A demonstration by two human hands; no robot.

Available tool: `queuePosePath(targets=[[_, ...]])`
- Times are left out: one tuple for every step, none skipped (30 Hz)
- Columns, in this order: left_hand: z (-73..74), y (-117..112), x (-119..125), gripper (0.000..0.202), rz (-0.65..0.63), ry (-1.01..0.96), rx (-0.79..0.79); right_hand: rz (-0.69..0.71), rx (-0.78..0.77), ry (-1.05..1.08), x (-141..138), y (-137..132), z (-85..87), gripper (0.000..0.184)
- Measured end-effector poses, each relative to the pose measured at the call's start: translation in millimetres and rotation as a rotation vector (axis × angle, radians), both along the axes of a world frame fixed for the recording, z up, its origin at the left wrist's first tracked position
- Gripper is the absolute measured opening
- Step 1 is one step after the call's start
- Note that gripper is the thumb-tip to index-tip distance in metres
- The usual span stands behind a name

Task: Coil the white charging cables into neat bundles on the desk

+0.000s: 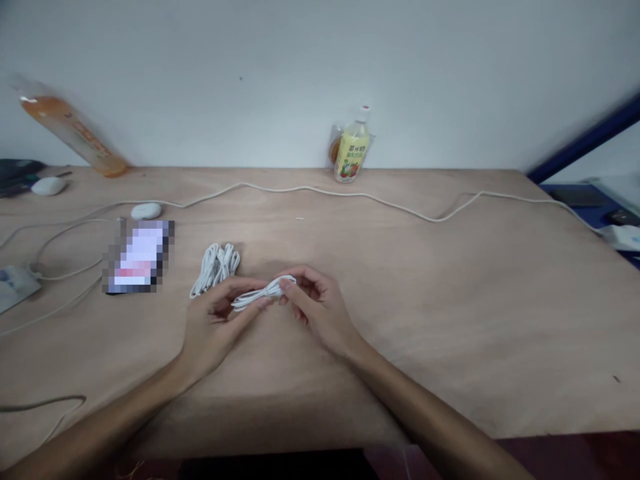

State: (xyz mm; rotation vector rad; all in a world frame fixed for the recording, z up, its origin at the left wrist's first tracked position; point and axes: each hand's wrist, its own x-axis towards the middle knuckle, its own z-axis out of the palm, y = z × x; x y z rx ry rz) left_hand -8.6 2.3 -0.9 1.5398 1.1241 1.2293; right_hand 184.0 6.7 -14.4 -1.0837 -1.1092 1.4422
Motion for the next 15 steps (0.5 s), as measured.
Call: queuePosePath(targets=[[0.2,-0.1,0.1,0.012,-0.002,0.010,-0.001,-0.001,-0.001,-0.005,0.2,0.1,0.3,0.041],[0.1,-0.2,0.3,0.012,-0.003,0.017,-0.002,0.000,-0.002,-0.005,0.3,0.2,0.5,0.041],[-0.2,-0.3,0.4,0.012,-0.003,0.017,-0.001,0.002,-0.002,0.000,0.3,0.1,0.8,0.042],[-0.8,-0.3,0.5,0.012,0.000,0.011,0.000,0.004,-0.003,0.008,0.2,-0.2,1.2,0.042],[-1.6,-0.2,0.5,0.011,0.006,0.002,0.001,0.008,-0.007,0.018,0.0,-0.5,1.7,0.042],[-2.4,-0.1,0.4,0.011,0.011,-0.005,0.001,0.013,-0.010,0.027,-0.2,-0.8,2.3,0.041],[-3.2,0.1,0.3,0.010,0.017,-0.008,0.001,0.018,-0.014,0.032,-0.5,-1.0,2.7,0.041],[-3.9,0.3,0.1,0.010,0.023,-0.005,0.000,0.023,-0.014,0.032,-0.7,-1.0,3.0,0.041],[-4.4,0.4,-0.2,0.011,0.028,0.004,-0.003,0.024,-0.011,0.025,-0.9,-0.8,3.1,0.041],[-4.8,0.5,-0.5,0.011,0.034,0.013,-0.009,0.016,0.000,0.009,-1.0,-0.4,3.0,0.041],[-5.1,0.5,-0.7,0.012,0.041,0.017,-0.015,-0.011,0.021,-0.019,-0.9,0.0,3.0,0.039],[-5.3,0.4,-1.0,0.012,0.049,0.018,-0.026,-0.064,0.053,-0.059,-0.9,-0.1,3.5,0.035],[-5.4,0.2,-1.1,0.013,0.058,0.016,-0.039,-0.139,0.094,-0.110,-0.9,-0.9,4.9,0.030],[-5.5,0.0,-1.2,0.013,0.065,0.014,-0.052,-0.227,0.145,-0.165,-1.0,-3.2,7.8,0.023],[-5.4,-0.3,-1.3,0.013,0.074,0.010,-0.060,-0.327,0.202,-0.216,-1.4,-7.2,12.7,0.018]])
